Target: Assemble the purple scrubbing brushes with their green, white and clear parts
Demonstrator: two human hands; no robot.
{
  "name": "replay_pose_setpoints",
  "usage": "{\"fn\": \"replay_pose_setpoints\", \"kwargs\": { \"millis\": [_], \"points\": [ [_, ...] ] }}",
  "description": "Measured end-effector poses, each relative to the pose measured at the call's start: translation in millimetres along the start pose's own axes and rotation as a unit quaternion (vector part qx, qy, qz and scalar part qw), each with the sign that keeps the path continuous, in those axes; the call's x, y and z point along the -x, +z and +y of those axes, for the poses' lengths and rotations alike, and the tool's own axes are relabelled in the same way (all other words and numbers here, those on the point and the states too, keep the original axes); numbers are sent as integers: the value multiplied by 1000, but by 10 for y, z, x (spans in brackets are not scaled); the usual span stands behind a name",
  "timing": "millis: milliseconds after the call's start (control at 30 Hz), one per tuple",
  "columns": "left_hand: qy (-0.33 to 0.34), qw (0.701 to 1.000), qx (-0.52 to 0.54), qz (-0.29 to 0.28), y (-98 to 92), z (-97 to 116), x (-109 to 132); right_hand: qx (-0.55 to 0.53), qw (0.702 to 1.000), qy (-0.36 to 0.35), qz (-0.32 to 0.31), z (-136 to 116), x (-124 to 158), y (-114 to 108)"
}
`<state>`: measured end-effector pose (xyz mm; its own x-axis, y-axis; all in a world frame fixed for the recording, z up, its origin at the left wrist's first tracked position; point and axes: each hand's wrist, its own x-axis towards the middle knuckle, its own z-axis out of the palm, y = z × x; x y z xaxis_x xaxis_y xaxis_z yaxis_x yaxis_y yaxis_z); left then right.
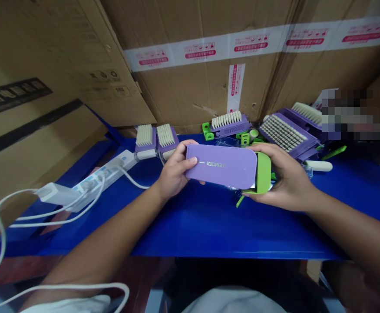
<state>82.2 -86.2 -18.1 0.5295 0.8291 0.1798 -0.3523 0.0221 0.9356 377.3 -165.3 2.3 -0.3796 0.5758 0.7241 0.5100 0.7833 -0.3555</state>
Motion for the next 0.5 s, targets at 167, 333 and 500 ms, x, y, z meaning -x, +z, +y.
{"fn": "replay_pose_setpoints", "kwargs": {
  "millis": [167,333,500],
  "points": [
    [-19,1000,2,-5,78,0,38,14,1000,17,-17,16,34,34],
    [-51,998,2,-48,162,2,96,-15,998,35,-40,27,99,52],
    [-18,995,-89,-42,162,-11,147,46,998,11,-49,71,81,20]
  ]
}}
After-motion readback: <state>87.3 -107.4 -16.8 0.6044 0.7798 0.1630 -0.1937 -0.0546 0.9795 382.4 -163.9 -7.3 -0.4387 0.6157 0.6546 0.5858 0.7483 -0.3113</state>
